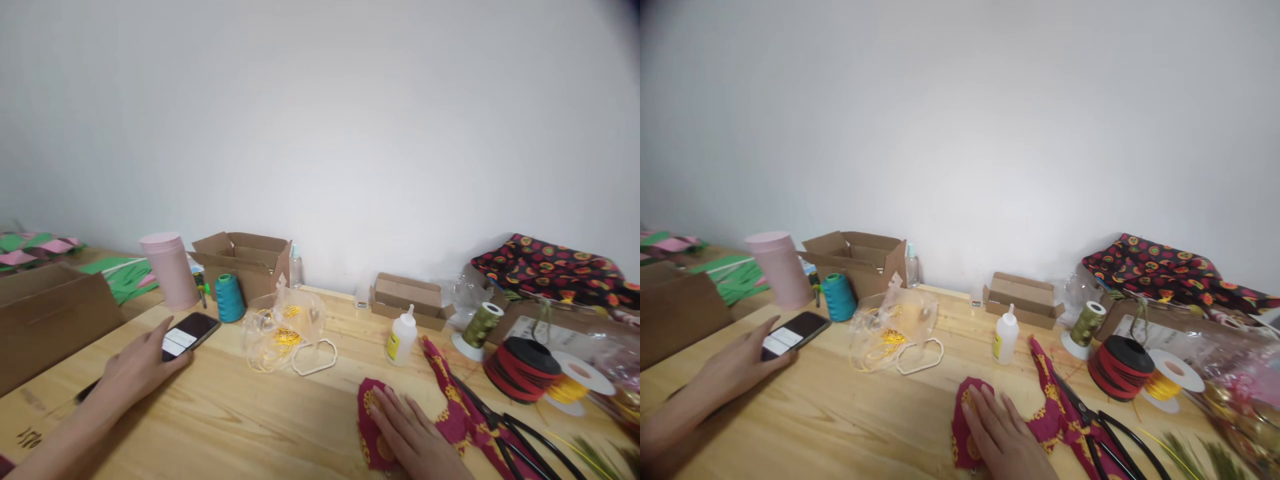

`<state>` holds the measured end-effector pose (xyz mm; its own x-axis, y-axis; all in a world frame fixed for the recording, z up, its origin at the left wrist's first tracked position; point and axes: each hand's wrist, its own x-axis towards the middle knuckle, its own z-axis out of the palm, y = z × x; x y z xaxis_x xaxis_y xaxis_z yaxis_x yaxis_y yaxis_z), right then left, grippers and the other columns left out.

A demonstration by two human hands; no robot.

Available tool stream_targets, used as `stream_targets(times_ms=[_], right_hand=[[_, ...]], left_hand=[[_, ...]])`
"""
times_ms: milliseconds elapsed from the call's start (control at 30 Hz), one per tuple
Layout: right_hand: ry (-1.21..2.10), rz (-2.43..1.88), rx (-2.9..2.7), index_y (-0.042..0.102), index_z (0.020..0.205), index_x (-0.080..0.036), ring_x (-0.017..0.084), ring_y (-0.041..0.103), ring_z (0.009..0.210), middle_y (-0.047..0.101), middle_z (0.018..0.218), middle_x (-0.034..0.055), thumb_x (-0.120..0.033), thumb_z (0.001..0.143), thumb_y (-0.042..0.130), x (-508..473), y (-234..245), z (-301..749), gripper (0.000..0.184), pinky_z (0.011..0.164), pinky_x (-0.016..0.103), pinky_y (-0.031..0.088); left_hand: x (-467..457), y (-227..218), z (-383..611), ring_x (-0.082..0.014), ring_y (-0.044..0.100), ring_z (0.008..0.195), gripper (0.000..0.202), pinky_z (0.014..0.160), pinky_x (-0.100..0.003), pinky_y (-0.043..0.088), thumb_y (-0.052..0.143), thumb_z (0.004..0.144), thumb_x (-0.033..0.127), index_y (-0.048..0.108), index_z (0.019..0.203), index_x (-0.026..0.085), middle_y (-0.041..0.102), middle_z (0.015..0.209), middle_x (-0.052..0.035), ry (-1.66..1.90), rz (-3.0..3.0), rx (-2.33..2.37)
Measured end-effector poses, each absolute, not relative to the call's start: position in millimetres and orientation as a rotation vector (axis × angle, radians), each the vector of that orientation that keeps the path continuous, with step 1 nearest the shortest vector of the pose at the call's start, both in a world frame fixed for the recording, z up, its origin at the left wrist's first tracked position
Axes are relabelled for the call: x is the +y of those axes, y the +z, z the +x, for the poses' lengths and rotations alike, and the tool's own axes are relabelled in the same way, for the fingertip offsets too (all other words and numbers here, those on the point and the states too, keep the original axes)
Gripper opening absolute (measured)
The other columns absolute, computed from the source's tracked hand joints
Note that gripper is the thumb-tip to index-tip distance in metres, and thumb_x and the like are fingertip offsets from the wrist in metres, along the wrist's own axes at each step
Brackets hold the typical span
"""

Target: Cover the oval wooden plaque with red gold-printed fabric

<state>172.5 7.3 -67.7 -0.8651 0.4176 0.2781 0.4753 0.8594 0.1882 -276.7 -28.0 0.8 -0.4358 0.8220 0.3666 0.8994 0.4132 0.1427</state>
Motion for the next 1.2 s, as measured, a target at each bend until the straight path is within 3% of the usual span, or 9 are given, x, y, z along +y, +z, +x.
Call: stream_targets(times_ms=[100, 167, 267, 400, 500, 667, 833, 1200], right_hand=[[-0.379, -0.623, -2.852, 0.007, 0.135, -0.019, 0.019, 0.04, 0.116, 0.033, 0.132, 0.0034, -0.016, 0.085, 0.038, 5, -63, 171, 0.059, 0.091, 0.029, 0.041], [-0.252, -0.63, -2.914, 0.008, 0.135, -0.021, 0.019, 0.037, 0.118, 0.031, 0.133, 0.0026, -0.018, 0.085, 0.039, 6, -66, 172, 0.059, 0.093, 0.03, 0.039], [0.015, -0.729, -2.964, 0.01, 0.134, -0.026, 0.021, 0.029, 0.122, 0.025, 0.135, 0.0016, -0.021, 0.086, 0.037, 9, -66, 172, 0.056, 0.097, 0.037, 0.034], [0.267, -0.834, -2.903, 0.013, 0.134, -0.022, 0.027, 0.017, 0.126, 0.018, 0.139, 0.0059, -0.042, 0.082, 0.04, 9, -30, 156, 0.062, 0.101, 0.048, 0.021], [0.323, -1.033, -2.724, 0.014, 0.135, -0.016, 0.022, 0.007, 0.128, 0.01, 0.141, 0.0067, -0.043, 0.087, 0.026, 3, -6, 132, 0.056, 0.104, 0.043, 0.013], [0.36, -1.117, -2.697, 0.02, 0.134, -0.015, 0.021, 0.005, 0.129, 0.015, 0.141, 0.0074, -0.048, 0.085, 0.03, 0, -14, 109, 0.06, 0.105, 0.041, 0.008], [0.45, -1.179, -2.745, 0.018, 0.134, -0.011, 0.023, 0.004, 0.129, 0.012, 0.141, 0.0113, -0.051, 0.086, 0.021, 11, -7, 107, 0.063, 0.104, 0.043, 0.01], [0.149, -1.396, -2.623, 0.025, 0.132, -0.006, 0.027, 0.006, 0.128, 0.014, 0.14, 0.0143, -0.054, 0.084, 0.016, 30, -31, 89, 0.068, 0.103, 0.045, 0.01]], left_hand=[[-37, -4, -250, -0.0464, 0.041, 0.108, 0.072, 0.082, -0.057, 0.033, 0.043, 0.069, 0.056, 0.038, 0.121, 0.007, 0.037, 0.123, -0.0292, -0.315, -1.469, -2.268], [-48, -9, -221, -0.038, 0.038, 0.114, 0.061, 0.09, -0.049, 0.033, 0.042, 0.073, 0.049, 0.037, 0.121, 0.011, 0.033, 0.128, -0.0236, -0.44, -1.603, -2.095], [-70, -18, -170, -0.029, 0.035, 0.12, 0.054, 0.094, -0.047, 0.033, 0.042, 0.077, 0.043, 0.026, 0.125, 0.023, 0.035, 0.131, -0.0133, -0.657, -1.831, -1.912], [-83, -24, -116, -0.0271, 0.038, 0.119, 0.059, 0.091, -0.047, 0.039, 0.047, 0.077, 0.04, 0.022, 0.128, 0.028, 0.044, 0.129, -0.0099, -0.601, -2.106, -1.728], [-79, -25, -97, -0.0254, 0.039, 0.118, 0.057, 0.088, -0.043, 0.044, 0.046, 0.078, 0.035, 0.022, 0.128, 0.027, 0.045, 0.128, -0.0102, -0.66, -2.138, -1.705], [-74, -28, -100, -0.0259, 0.042, 0.115, 0.054, 0.085, -0.045, 0.044, 0.045, 0.078, 0.033, 0.023, 0.128, 0.027, 0.047, 0.127, -0.0107, -0.779, -2.158, -1.712], [-80, -38, -108, -0.0249, 0.046, 0.112, 0.052, 0.084, -0.04, 0.047, 0.046, 0.078, 0.03, 0.028, 0.127, 0.028, 0.048, 0.126, -0.0098, -0.839, -2.161, -1.77], [-84, -60, -102, -0.0235, 0.045, 0.113, 0.056, 0.085, -0.037, 0.047, 0.047, 0.078, 0.028, 0.026, 0.129, 0.028, 0.048, 0.126, -0.0077, -0.84, -2.243, -1.705]])
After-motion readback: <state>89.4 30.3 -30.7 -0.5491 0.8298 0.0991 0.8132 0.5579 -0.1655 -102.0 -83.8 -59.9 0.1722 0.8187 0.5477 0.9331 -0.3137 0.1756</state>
